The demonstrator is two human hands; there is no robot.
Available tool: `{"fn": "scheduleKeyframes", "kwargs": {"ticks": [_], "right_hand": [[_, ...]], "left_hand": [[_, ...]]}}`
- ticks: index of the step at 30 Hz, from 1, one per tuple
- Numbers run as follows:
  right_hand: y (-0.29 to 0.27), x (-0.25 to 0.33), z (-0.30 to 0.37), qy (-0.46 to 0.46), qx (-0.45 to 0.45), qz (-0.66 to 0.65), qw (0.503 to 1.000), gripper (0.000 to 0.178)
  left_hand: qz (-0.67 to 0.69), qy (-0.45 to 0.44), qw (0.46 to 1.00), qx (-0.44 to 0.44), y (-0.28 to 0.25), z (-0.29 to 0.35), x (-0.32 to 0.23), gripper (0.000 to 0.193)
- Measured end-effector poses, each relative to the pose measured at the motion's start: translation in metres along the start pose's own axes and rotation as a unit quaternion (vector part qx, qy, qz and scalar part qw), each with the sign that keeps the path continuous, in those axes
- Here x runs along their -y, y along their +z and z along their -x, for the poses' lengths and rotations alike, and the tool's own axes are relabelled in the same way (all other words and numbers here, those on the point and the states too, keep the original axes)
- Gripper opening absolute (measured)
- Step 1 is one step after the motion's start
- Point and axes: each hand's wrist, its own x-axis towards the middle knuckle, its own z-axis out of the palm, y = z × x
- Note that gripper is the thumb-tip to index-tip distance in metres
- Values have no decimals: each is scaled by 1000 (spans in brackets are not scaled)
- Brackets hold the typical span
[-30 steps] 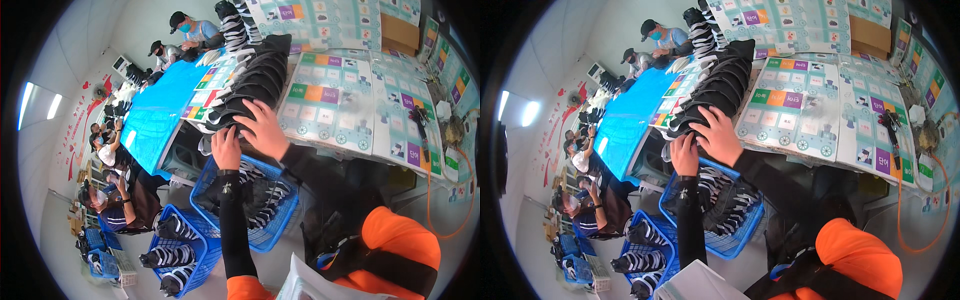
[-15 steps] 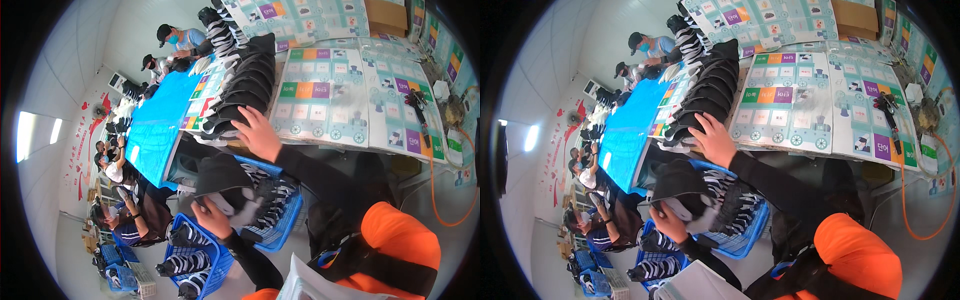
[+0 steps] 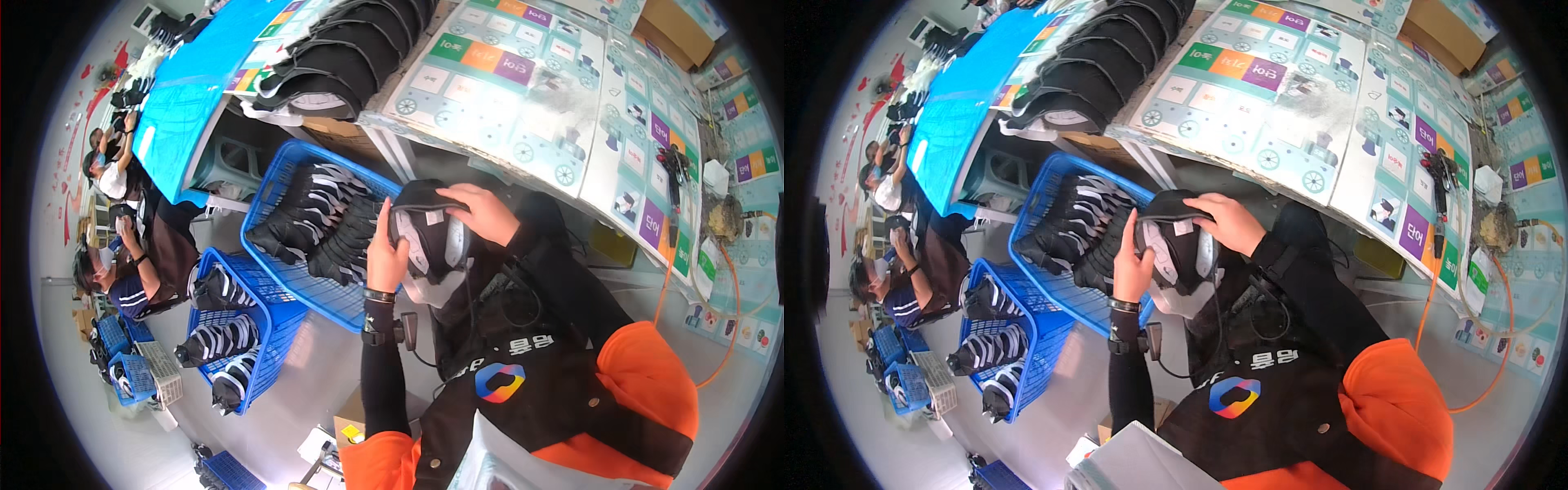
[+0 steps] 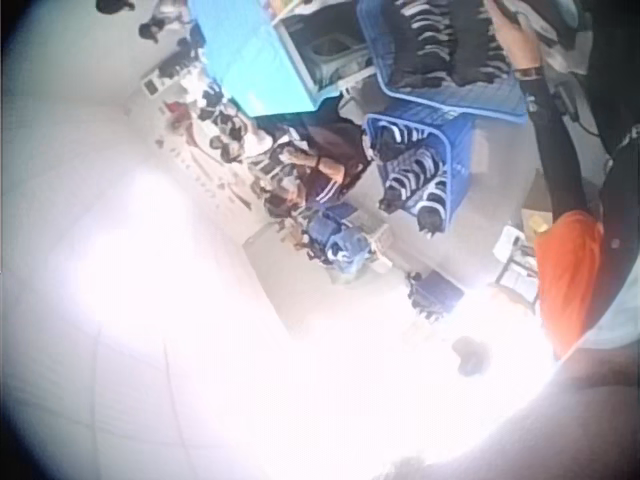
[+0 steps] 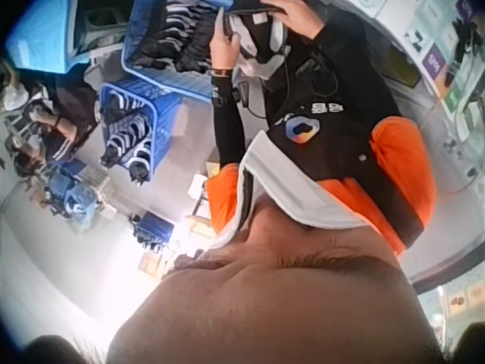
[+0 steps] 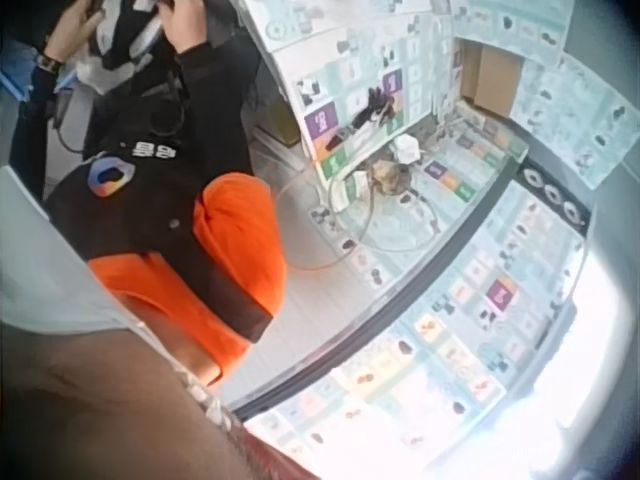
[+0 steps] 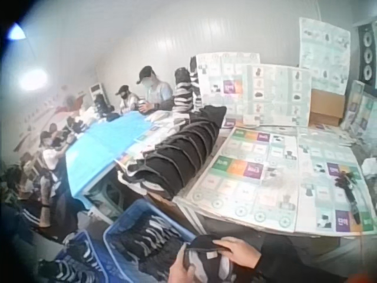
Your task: The person picks up footwear components, uses a tool to trim or secure parts of the upper material, and places the items into blue storage bins.
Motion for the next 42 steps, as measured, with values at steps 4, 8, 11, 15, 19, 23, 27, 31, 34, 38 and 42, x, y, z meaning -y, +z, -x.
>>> {"fn": "scheduleKeyframes", "kwargs": {"ticks": [4,8,11,15,19,23,27,31,34,38,42], "right_hand": [[-31,28,2,7,-49,20,999,45],[-53,35,9,-33,-49,104,993,41],[-51,18,20,-7,-3,19,1000,29],[-36,-6,29,-8,23,-45,999,21],[-24,-13,24,-19,16,-59,998,20],[-13,-25,19,-17,-3,-33,999,10],[-3,-24,23,16,-75,29,997,7],[-16,-13,22,84,-83,10,993,6],[-27,-9,22,126,-51,-57,989,6],[-37,-26,24,209,89,-280,933,12],[-41,-32,20,244,94,-410,874,9]], "left_hand": [[2,18,1000,8,-9,-13,-38,48],[-45,23,998,-38,1,-8,-64,35],[-155,124,980,0,5,2,-43,31],[-121,76,990,4,17,20,-18,28],[-54,-24,998,-29,18,22,-6,25],[-21,-20,999,-33,21,19,6,19],[15,-61,998,-12,25,7,-4,17],[-28,-32,997,-65,28,-1,-16,14],[-9,-73,995,-60,25,2,-32,14],[174,-194,965,-30,21,18,-21,18],[288,-270,918,42,26,18,-41,25]]}}
